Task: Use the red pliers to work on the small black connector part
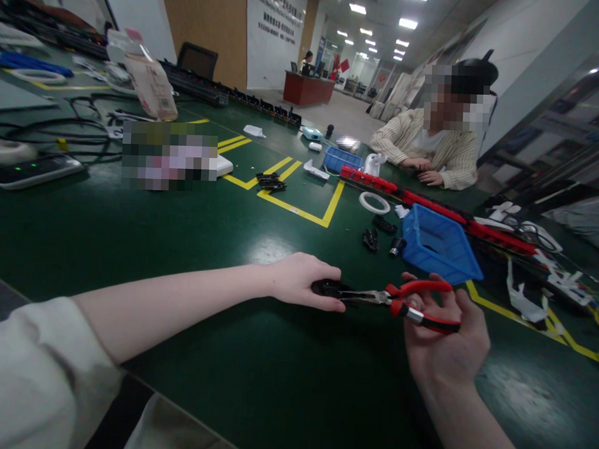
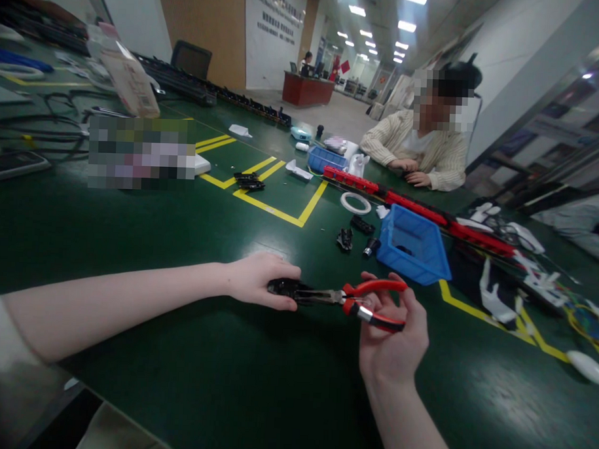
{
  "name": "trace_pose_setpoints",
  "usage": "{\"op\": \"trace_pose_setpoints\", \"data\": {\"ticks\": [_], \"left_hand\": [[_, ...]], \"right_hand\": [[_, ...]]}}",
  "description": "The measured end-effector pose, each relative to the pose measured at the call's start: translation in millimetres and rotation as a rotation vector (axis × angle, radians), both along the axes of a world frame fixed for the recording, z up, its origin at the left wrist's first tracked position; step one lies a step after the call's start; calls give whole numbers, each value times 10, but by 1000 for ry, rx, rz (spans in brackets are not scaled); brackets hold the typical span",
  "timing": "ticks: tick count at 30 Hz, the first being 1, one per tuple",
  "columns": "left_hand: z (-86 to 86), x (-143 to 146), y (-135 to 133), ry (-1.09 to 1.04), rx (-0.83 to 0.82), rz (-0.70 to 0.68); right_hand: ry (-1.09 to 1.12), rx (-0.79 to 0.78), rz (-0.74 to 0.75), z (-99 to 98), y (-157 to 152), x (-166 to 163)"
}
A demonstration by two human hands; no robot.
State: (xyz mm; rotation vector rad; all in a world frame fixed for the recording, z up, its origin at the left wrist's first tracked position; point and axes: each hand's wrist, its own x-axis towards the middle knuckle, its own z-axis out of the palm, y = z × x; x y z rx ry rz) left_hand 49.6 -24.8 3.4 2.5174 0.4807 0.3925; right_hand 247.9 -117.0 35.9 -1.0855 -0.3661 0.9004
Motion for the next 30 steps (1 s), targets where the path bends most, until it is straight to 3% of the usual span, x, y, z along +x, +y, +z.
{"op": "trace_pose_setpoints", "data": {"ticks": [10,15,19,22,25,30], "left_hand": [[73,-52,-25,-209,-220,112],[29,-60,8,-269,-288,107],[17,-109,63,-211,-229,111],[37,-158,100,-109,-135,117],[54,-176,120,-21,-38,123],[22,-132,126,54,80,86]], "right_hand": [[-207,-26,287,-96,117,225],[-439,23,390,-137,178,479],[-671,31,514,-91,155,573],[-760,-41,523,-88,139,590],[-872,-116,514,-154,135,638],[-1255,-189,506,-333,121,784]]}}
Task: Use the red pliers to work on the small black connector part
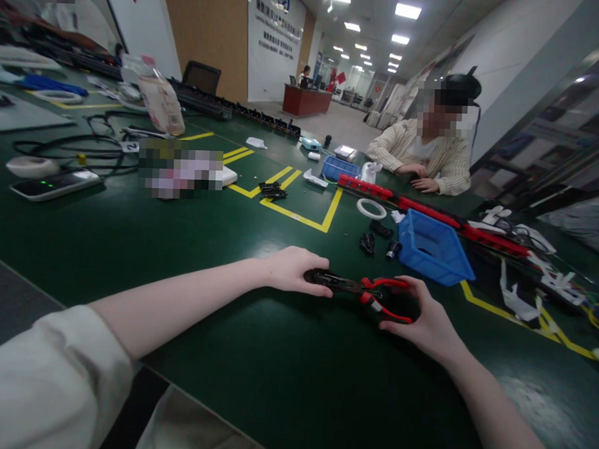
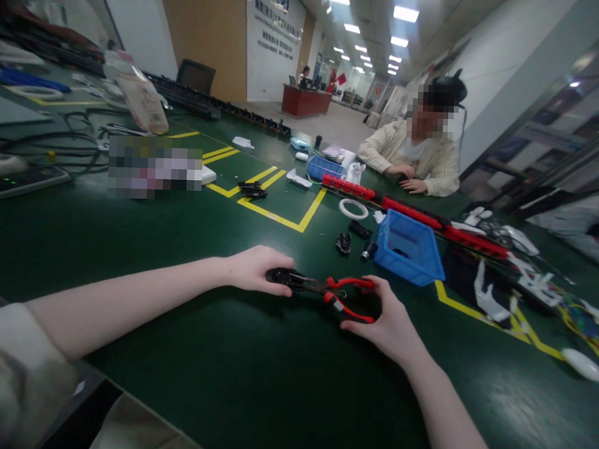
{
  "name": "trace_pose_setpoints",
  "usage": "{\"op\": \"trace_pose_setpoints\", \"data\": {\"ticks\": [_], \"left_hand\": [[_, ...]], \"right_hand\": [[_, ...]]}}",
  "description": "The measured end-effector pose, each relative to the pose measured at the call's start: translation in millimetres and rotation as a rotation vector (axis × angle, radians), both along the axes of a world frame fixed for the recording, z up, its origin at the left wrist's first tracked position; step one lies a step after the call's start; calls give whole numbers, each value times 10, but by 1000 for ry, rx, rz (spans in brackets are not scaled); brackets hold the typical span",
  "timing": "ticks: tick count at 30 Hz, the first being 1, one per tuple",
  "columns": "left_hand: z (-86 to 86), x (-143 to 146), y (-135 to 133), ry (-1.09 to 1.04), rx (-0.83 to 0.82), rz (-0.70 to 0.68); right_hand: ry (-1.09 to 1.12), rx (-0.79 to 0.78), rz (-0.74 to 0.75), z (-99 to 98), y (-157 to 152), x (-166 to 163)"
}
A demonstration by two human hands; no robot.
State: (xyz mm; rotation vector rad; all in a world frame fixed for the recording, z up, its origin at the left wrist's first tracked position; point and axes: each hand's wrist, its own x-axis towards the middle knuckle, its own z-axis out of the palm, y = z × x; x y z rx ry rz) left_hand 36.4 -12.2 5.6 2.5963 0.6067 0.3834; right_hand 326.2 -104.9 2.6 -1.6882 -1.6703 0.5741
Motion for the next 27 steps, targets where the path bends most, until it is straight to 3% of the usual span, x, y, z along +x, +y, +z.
{"op": "trace_pose_setpoints", "data": {"ticks": [7,13,19,27], "left_hand": [[-39,44,4,60,84,-7],[-40,53,5,67,90,-27],[-59,61,-4,47,102,-12],[-3,18,-8,-3,0,16]], "right_hand": [[-332,55,205,-109,-2,108],[-579,186,302,-92,-40,-162],[-595,187,346,-84,13,-361],[-573,229,315,-35,5,-249]]}}
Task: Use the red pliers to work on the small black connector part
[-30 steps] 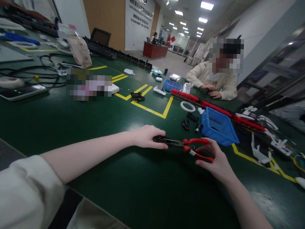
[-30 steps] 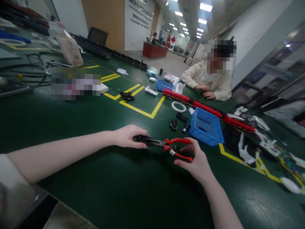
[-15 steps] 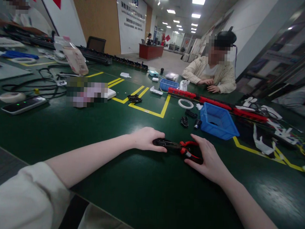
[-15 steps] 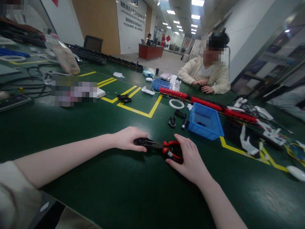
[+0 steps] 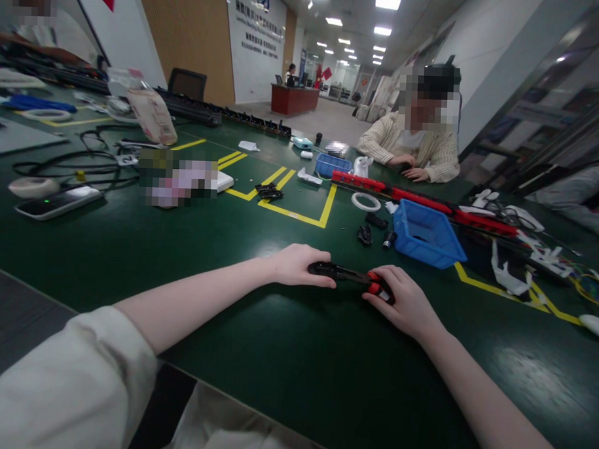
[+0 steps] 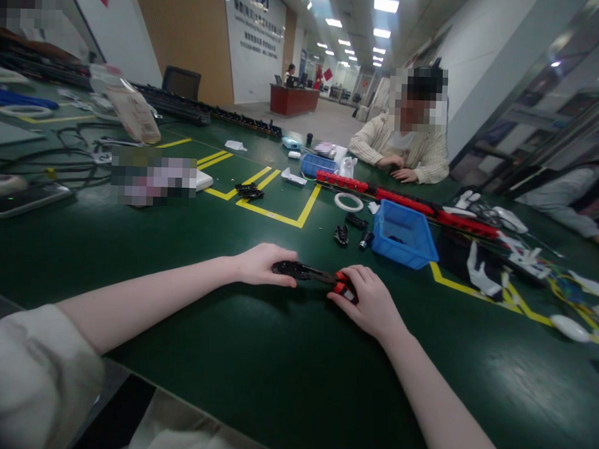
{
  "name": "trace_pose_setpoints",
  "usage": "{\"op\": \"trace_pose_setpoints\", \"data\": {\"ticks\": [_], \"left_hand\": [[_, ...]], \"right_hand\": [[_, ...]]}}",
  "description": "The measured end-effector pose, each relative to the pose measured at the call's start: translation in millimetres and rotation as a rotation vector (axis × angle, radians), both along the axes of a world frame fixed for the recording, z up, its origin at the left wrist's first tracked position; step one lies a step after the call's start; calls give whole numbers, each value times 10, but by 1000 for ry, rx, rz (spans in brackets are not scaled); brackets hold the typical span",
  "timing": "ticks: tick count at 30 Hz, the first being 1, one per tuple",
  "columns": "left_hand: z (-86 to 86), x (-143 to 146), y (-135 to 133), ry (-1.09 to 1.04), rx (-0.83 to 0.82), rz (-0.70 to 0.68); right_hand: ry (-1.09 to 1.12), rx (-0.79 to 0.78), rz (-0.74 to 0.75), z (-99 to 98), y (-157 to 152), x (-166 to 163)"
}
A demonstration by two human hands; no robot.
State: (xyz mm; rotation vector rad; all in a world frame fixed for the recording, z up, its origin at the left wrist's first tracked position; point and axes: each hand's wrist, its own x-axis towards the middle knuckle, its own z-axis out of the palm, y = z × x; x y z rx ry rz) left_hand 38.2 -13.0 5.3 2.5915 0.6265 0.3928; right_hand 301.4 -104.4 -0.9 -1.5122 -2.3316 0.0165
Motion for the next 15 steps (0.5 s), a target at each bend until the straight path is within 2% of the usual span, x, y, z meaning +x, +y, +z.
{"op": "trace_pose_setpoints", "data": {"ticks": [4,7,11,15], "left_hand": [[1,34,-49,-51,-99,-3],[-20,93,-128,-106,-206,-12],[-37,140,-194,-100,-189,-29],[-29,138,-188,-82,-173,-40]], "right_hand": [[31,71,-2,-1,-22,65],[44,121,61,-6,-57,54],[21,152,128,-10,-92,19],[10,170,133,2,-95,39]]}}
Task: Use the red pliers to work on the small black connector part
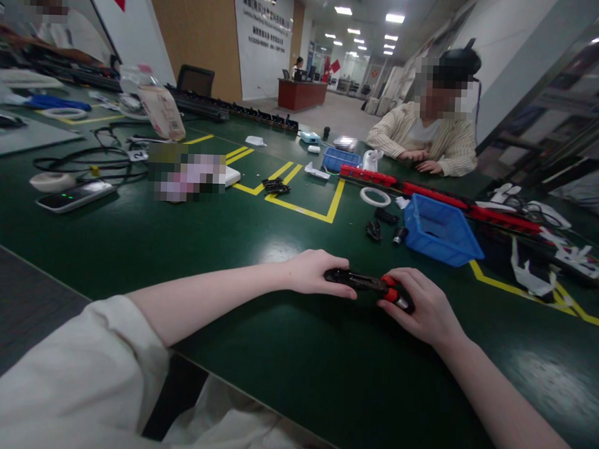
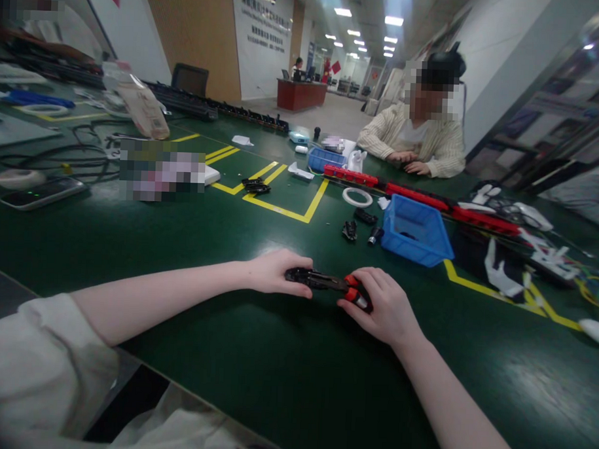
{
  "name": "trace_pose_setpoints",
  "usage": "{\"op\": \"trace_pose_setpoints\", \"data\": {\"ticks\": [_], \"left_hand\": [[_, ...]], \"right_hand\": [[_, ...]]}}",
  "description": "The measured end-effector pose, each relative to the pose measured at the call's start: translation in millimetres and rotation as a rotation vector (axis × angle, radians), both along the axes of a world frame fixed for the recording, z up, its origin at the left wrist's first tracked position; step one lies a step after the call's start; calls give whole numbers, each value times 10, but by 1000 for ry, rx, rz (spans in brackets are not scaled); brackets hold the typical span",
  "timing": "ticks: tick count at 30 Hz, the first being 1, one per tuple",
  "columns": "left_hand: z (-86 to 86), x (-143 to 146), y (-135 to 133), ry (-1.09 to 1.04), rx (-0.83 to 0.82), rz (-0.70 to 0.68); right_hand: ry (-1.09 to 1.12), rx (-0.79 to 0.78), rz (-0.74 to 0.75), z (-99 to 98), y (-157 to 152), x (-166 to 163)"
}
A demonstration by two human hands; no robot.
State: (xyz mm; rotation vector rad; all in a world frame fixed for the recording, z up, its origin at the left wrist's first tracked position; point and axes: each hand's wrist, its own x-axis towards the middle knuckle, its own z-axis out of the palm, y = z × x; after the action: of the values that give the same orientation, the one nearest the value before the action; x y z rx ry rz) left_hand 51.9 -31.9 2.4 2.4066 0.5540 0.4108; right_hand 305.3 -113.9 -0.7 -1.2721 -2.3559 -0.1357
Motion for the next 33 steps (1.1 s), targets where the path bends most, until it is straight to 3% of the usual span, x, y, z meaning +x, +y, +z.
{"op": "trace_pose_setpoints", "data": {"ticks": [24,33], "left_hand": [[-28,12,23,55,108,-21],[-6,-3,17,41,107,-49]], "right_hand": [[-67,74,97,16,-8,-26],[-68,137,43,-6,-4,22]]}}
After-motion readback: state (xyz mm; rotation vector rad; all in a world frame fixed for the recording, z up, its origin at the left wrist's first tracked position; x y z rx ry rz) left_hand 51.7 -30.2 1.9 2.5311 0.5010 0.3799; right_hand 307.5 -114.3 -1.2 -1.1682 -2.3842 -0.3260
